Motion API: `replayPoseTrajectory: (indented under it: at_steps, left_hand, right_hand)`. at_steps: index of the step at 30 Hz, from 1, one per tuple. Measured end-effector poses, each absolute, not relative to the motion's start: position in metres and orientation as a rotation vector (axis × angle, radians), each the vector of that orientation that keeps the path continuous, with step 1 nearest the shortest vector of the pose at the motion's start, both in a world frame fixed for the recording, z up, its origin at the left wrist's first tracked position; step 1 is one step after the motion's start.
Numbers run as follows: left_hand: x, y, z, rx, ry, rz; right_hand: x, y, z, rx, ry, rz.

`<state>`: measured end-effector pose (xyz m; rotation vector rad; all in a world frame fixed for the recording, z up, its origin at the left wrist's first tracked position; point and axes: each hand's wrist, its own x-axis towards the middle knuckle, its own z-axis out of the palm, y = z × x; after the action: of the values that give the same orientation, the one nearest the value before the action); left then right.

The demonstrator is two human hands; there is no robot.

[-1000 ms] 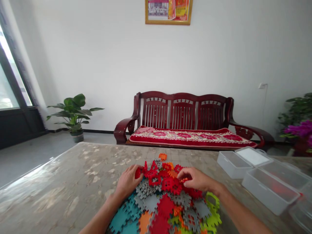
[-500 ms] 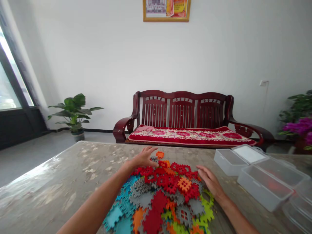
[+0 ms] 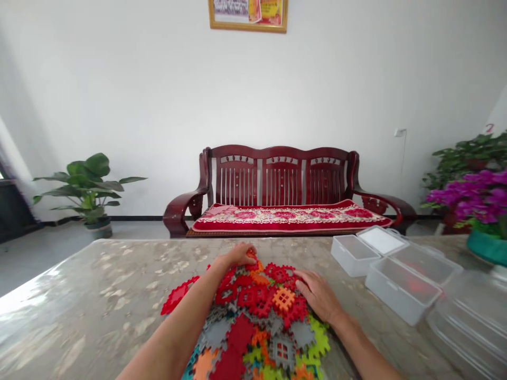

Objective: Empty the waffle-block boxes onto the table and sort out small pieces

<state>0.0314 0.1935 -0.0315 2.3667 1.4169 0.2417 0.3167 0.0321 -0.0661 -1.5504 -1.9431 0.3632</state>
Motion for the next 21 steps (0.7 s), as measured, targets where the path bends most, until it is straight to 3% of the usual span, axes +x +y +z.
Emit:
replayPoseTrajectory:
  at_steps: [9,18,21]
  left_hand:
    - [0.047,0.171,-0.02,2.305,1.214,0.599]
    - [0.063,0.078,0.009,2.42,0.946,0.536]
    - [0.047,0.038,0.01,2.513,0.939,0.326]
  right_hand:
    - [0.309,0.027,-0.057,-1.619,-1.982,0.179]
    - [0.309,0.021,-0.052,-1.761,-1.933,0.073]
    - [0.313,0.02,-0.049,-1.818,-1.888,0.163]
